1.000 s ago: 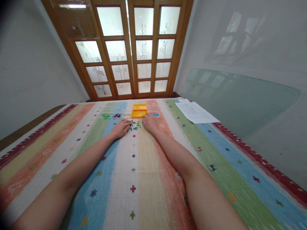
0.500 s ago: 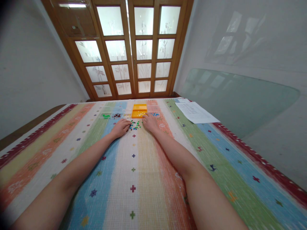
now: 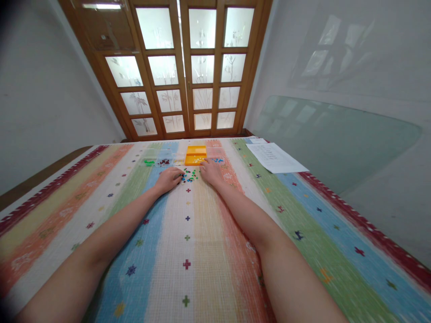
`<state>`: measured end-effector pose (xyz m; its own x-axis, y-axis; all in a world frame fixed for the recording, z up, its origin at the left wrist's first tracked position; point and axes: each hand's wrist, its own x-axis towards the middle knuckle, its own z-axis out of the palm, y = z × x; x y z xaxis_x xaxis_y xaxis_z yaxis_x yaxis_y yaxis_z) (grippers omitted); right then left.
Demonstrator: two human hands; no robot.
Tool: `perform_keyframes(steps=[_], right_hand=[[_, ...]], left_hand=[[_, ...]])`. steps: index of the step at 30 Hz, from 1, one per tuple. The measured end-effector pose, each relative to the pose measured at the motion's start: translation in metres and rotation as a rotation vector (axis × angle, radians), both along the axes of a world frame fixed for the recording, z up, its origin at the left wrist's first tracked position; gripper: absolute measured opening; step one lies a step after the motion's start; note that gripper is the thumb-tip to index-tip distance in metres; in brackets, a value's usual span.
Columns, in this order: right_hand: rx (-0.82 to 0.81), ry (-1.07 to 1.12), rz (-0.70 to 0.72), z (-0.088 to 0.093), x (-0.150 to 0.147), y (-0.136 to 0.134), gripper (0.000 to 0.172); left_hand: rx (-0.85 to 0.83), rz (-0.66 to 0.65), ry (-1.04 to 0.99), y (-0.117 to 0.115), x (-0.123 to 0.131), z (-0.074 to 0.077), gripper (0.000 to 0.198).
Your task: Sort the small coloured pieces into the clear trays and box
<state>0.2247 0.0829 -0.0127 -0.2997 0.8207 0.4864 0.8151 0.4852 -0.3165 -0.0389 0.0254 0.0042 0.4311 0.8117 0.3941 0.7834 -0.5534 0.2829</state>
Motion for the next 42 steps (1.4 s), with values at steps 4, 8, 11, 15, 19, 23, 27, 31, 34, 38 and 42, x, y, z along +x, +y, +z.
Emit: perform_keyframes(steps=[4,8,11,15,19,23,27,31,34,38,42], right_hand=[[0.01,-0.007,0.003,-0.001,0.0,0.001,0.032],[0.009,-0.024,0.002,0.0,0.0,0.001,0.032],[0.011,-0.025,0.009,0.003,0.0,-0.001,0.032],[0.009,-0.016,0.01,0.004,-0.001,-0.003,0.032],[-0.002,-0.017,0.003,0.004,-0.001,-0.003,0.032],[0.003,-0.019,0.006,0.003,-0.001,-0.002,0.031],[0.008,-0.015,0.0,0.003,-0.001,-0.002,0.031],[0.009,-0.014,0.002,0.003,-0.001,-0.002,0.031],[0.007,-0.014,0.004,0.003,-0.001,-0.002,0.031],[-0.008,-0.011,0.003,0.003,-0.001,-0.002,0.032],[-0.011,-0.014,0.0,0.005,-0.001,-0.003,0.033]], left_hand=[[0.024,0.03,0.023,0.0,0.0,0.0,0.026],[0.038,0.055,0.02,0.001,-0.001,0.0,0.027],[0.044,0.049,0.009,0.001,-0.002,-0.001,0.027],[0.054,-0.039,0.008,0.003,-0.002,-0.005,0.028],[0.041,-0.117,0.037,0.007,-0.002,-0.009,0.031],[0.029,-0.101,0.043,0.01,-0.003,-0.011,0.032],[0.008,-0.054,0.046,0.007,-0.003,-0.008,0.029],[0.004,-0.002,0.047,0.004,-0.002,-0.006,0.027],[0.005,0.007,0.053,0.004,-0.001,-0.006,0.029],[0.001,0.01,0.049,0.005,-0.002,-0.006,0.028],[-0.005,0.005,0.034,0.003,-0.002,-0.004,0.022]])
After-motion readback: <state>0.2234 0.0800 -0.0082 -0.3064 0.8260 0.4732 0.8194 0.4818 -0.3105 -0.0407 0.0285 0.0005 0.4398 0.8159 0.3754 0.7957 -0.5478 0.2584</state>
